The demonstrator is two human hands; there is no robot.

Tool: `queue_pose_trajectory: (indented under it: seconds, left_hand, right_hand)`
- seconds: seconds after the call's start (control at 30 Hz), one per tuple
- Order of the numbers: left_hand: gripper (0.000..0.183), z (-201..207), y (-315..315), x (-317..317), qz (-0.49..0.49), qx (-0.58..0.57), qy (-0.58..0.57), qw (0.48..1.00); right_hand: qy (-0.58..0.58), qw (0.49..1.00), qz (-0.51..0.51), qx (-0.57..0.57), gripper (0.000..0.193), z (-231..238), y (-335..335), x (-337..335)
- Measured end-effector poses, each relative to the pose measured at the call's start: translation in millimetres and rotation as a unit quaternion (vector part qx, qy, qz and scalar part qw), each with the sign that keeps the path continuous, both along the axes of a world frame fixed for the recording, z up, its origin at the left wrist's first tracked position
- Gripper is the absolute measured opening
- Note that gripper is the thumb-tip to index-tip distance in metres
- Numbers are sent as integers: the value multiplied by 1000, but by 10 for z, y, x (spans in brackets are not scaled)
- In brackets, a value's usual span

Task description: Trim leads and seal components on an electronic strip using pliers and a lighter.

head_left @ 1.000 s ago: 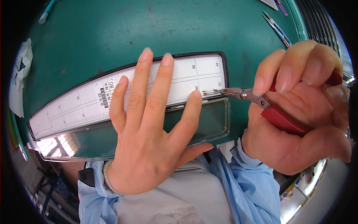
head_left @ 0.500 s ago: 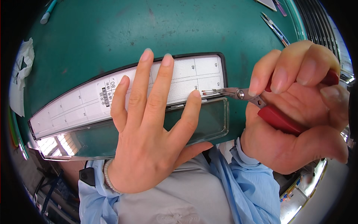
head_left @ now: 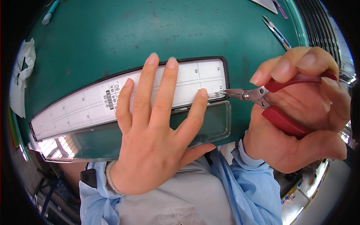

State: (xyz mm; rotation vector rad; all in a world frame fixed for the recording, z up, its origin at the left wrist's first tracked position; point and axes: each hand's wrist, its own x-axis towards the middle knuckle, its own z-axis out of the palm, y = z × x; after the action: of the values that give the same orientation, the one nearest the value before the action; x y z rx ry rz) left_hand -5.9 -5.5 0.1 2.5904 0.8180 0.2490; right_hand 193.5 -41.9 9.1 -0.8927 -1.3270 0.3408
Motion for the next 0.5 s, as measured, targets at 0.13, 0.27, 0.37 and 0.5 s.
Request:
queue_pose_trajectory:
  seconds: [0.13, 0.27, 0.37, 0.5]
  left_hand:
    - [78, 0, 3, 0, 1, 1, -1, 1000]
    - [76, -2, 6, 11, -5, 2, -3, 1000]
    - [75, -2, 9, 16, -5, 4, -1, 1000]
    - [74, 9, 5, 15, -5, 0, 6, 1000]
  right_hand:
    - [22, 1000, 20, 2, 72, 6, 9, -37]
    - [9, 999, 43, -13, 70, 36, -25, 48]
    - [28, 1000, 9, -3, 69, 40, -29, 26]
    - [25, 1000, 5, -11, 68, 40, -33, 29]
